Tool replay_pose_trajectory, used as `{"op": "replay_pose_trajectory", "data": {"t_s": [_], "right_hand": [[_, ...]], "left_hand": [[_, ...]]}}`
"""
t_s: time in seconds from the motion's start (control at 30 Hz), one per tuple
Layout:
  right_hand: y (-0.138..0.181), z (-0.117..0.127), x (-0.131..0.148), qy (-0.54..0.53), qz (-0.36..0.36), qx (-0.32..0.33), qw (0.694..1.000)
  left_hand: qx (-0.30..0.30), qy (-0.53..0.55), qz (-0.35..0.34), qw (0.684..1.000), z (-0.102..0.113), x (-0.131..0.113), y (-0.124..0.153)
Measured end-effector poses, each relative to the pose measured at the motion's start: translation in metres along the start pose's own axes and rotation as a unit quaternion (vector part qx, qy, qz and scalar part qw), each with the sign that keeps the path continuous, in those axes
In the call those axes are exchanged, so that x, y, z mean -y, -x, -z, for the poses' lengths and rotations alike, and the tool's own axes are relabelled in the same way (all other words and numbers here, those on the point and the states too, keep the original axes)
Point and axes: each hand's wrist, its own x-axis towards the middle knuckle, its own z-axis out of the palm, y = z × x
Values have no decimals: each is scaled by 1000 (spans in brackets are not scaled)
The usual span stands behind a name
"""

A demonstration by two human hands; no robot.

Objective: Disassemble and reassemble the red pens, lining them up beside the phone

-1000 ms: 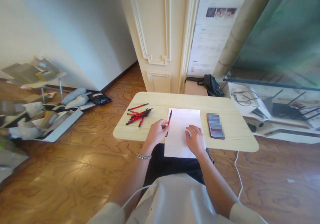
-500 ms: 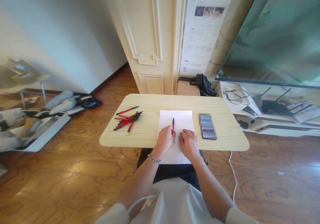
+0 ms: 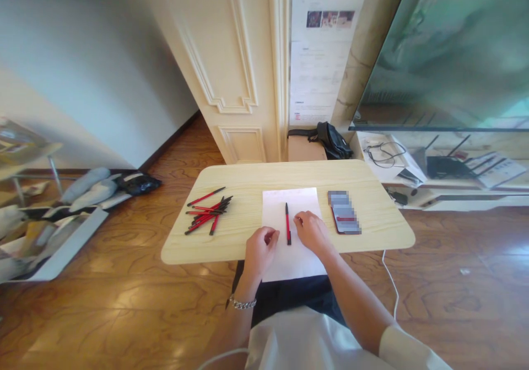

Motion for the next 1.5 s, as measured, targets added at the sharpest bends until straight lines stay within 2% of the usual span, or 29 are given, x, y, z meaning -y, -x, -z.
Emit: {"op": "replay_pose_trajectory", "data": {"t_s": [0.13, 0.23, 0.47, 0.6, 0.73, 0.83, 0.97, 1.13, 1.23, 1.3, 1.37, 1.5], "right_hand": [[-29, -5, 20, 35, -60, 56, 996], [-40, -10, 30, 64, -78, 81, 992], [-47, -17, 34, 92, -83, 81, 989], [-49, -14, 26, 57, -87, 88, 991], [-49, -9, 14, -74, -56, 80, 992], [-46, -7, 10, -249, -43, 83, 964], [-38, -8, 8, -465, -68, 104, 876], [-31, -11, 8, -581, -100, 129, 798], [-31, -14, 11, -626, -109, 124, 762], [-32, -17, 14, -635, -118, 116, 755], [-34, -19, 17, -628, -129, 112, 759], [-40, -24, 22, -591, -141, 74, 791]], "left_hand": [[38, -25, -4, 999, 1, 2, -1], [76, -77, -1, 994, 1, 2, -3], [92, -97, 13, 991, -2, 7, -9], [98, -78, 25, 992, 2, 5, -14], [79, -5, 11, 997, 5, -8, -21], [69, 75, 11, 995, -1, -20, -24], [94, 223, 66, 968, -18, -30, -24], [107, 420, 147, 889, -31, -37, -20], [103, 491, 197, 842, -36, -40, -18], [92, 499, 209, 836, -40, -40, -17], [75, 497, 206, 840, -44, -40, -17], [39, 485, 211, 848, -50, -40, -15]]}}
